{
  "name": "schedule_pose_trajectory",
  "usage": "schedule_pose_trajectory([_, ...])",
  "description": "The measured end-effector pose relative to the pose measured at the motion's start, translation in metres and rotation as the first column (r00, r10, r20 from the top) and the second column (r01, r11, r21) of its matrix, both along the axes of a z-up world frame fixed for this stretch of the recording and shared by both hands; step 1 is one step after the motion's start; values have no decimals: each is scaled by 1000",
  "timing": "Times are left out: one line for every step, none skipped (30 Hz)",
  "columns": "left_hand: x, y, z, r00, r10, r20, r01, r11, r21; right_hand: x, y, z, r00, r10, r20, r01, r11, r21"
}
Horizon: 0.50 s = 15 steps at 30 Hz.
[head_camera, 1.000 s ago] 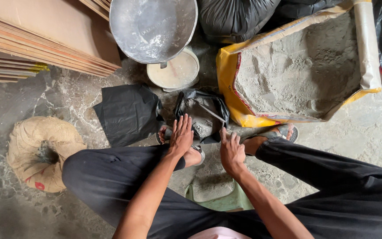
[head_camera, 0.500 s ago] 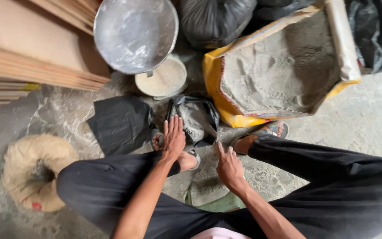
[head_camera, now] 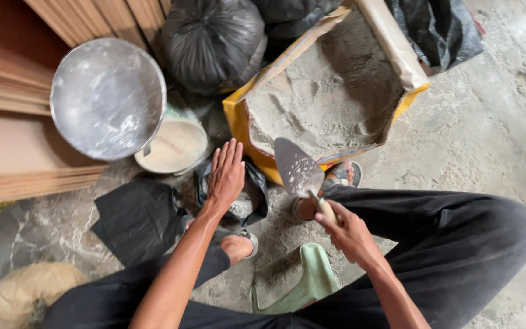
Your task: The person scoops dry cement from a large bag into a smaller black container using a metal trowel while seated on the ground.
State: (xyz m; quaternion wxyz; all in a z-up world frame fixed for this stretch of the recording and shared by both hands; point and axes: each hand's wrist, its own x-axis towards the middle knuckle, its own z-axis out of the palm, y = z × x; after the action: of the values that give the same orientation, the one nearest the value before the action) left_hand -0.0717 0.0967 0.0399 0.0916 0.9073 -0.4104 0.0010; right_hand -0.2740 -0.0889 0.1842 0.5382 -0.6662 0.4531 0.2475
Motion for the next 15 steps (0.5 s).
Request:
schedule_pose_trajectory([4,-15,-3,1000,-16,-1,16,1000,-2,4,-7,-13,1000,-16,-1,16,1000,-2])
schedule_pose_trajectory([7,-29,-7,998,-59,-4,59,998,-3,7,-15,-26,997,-70,15,71,997,-34])
schedule_pose_trajectory([10,-44,-10,995,-103,-6,103,995,-5,12,-23,-39,992,-124,33,126,990,-67])
schedule_pose_trajectory([14,-58,-13,993,-116,-7,116,993,-8,17,-30,-59,990,-136,32,138,988,-69])
schedule_pose_trajectory([18,-71,-15,986,-155,-65,154,988,-19,23,-37,-79,991,-129,46,133,985,-114])
schedule_pose_trajectory([20,-83,-18,974,-188,-123,186,982,-31,28,-43,-100,992,-114,58,122,980,-157])
schedule_pose_trajectory([27,-94,-35,973,-195,-124,192,981,-32,36,-46,-99,991,-120,57,128,979,-158])
schedule_pose_trajectory([32,-106,-52,968,-229,-106,229,973,-17,44,-49,-97,988,-138,64,148,969,-196])
schedule_pose_trajectory([39,-119,-68,960,-264,-88,265,964,-2,53,-53,-96,985,-155,72,167,958,-234])
schedule_pose_trajectory([48,-135,-63,958,-271,-89,272,962,-6,54,-59,-109,984,-161,70,174,955,-239])
schedule_pose_trajectory([57,-151,-57,944,-310,-110,317,946,58,55,-66,-122,979,-189,79,203,945,-255])
schedule_pose_trajectory([65,-166,-52,929,-344,-137,361,924,123,56,-71,-135,973,-214,86,229,935,-269])
schedule_pose_trajectory([72,-182,-61,926,-350,-143,367,922,120,59,-75,-138,972,-219,80,233,934,-272])
schedule_pose_trajectory([81,-200,-70,916,-392,-89,401,905,140,63,-81,-141,975,-214,55,220,921,-322])
schedule_pose_trajectory([90,-218,-78,901,-433,-36,433,887,162,68,-87,-144,977,-210,29,206,906,-371])
